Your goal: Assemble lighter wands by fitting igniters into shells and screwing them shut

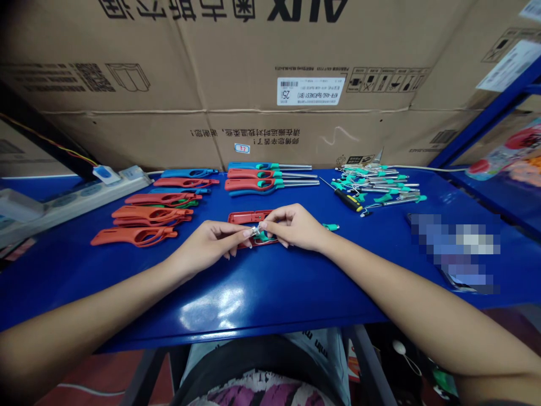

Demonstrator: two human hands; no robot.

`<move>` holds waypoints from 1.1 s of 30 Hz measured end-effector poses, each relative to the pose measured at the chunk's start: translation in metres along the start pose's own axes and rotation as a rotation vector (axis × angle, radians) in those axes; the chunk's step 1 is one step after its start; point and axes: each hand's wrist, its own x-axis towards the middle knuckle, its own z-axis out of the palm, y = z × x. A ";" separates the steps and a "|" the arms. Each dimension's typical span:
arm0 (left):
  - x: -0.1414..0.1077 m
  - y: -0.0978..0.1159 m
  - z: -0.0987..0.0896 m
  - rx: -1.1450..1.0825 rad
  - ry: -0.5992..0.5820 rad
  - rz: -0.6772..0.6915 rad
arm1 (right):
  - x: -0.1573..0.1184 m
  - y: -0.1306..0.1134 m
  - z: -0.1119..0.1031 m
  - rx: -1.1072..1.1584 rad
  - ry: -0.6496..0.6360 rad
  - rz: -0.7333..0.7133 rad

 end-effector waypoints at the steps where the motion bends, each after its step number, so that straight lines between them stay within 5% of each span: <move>1: 0.000 0.000 0.000 -0.004 -0.003 -0.004 | 0.000 0.000 -0.001 -0.010 -0.009 0.003; 33: -0.002 0.001 0.004 -0.035 0.084 -0.003 | -0.001 0.007 0.006 0.023 0.058 -0.058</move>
